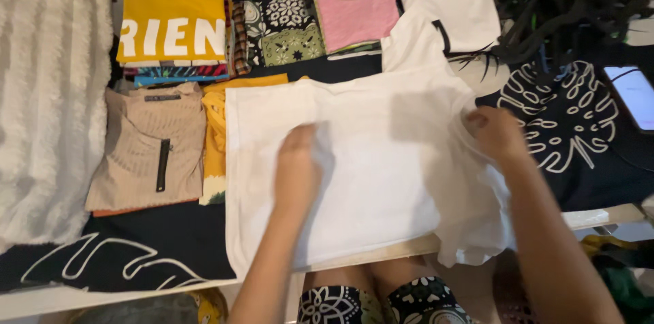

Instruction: The person folds a white t-shirt and a white and green baseball-style shirt on a bed. They smooth and fold each garment neatly, then place the folded shirts into a pile.

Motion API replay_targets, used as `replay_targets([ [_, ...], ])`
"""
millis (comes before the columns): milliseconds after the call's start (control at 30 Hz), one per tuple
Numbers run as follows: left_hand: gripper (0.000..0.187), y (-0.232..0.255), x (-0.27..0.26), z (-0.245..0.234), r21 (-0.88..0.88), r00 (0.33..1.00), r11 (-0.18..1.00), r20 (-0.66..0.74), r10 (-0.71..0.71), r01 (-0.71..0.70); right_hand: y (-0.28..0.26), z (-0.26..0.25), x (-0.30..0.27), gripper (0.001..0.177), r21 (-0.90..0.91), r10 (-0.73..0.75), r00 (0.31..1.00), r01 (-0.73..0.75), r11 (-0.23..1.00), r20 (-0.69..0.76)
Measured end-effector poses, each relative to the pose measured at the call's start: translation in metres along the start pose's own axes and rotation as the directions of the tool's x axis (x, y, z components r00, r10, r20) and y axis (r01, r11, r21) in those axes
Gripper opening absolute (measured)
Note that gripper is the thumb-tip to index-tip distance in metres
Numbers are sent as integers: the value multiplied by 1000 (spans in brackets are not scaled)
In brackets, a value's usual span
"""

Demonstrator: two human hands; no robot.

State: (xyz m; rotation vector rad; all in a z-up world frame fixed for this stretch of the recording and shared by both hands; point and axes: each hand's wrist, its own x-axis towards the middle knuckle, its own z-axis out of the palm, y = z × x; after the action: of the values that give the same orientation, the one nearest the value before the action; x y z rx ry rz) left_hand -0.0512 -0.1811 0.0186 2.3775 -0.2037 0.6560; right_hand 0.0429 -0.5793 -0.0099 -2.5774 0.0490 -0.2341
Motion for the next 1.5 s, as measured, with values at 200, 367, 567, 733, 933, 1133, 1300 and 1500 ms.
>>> replay_targets([
  [200,81,-16,42,66,337,942,936,269,-201,103,5,39,39,29,307,-2,1000,11,952,-30],
  [367,103,-25,45,56,490,867,831,256,-427,265,14,27,48,26,816,89,996,-33,577,-23],
  [567,101,-41,57,42,543,796,746,215,-566,384,46,-13,61,21,-188,-650,760,635,749,-18],
  [733,82,-83,80,53,521,864,770,115,-490,367,48,17,100,16,295,65,860,101,950,-506],
  [933,37,-153,102,39,403,985,900,-38,-165,167,-5,67,147,29,59,-158,875,207,977,-458],
  [1133,27,-178,119,-5,310,997,948,-6,74,-68,-29,73,152,26,238,28,865,106,965,-501],
  [1300,26,-172,113,-4,457,988,885,-80,135,-83,-23,86,146,14,-143,-131,837,64,988,-531],
  [1500,23,-131,116,21,695,998,719,-53,44,5,-51,92,141,26,-112,-116,718,54,992,-686],
])
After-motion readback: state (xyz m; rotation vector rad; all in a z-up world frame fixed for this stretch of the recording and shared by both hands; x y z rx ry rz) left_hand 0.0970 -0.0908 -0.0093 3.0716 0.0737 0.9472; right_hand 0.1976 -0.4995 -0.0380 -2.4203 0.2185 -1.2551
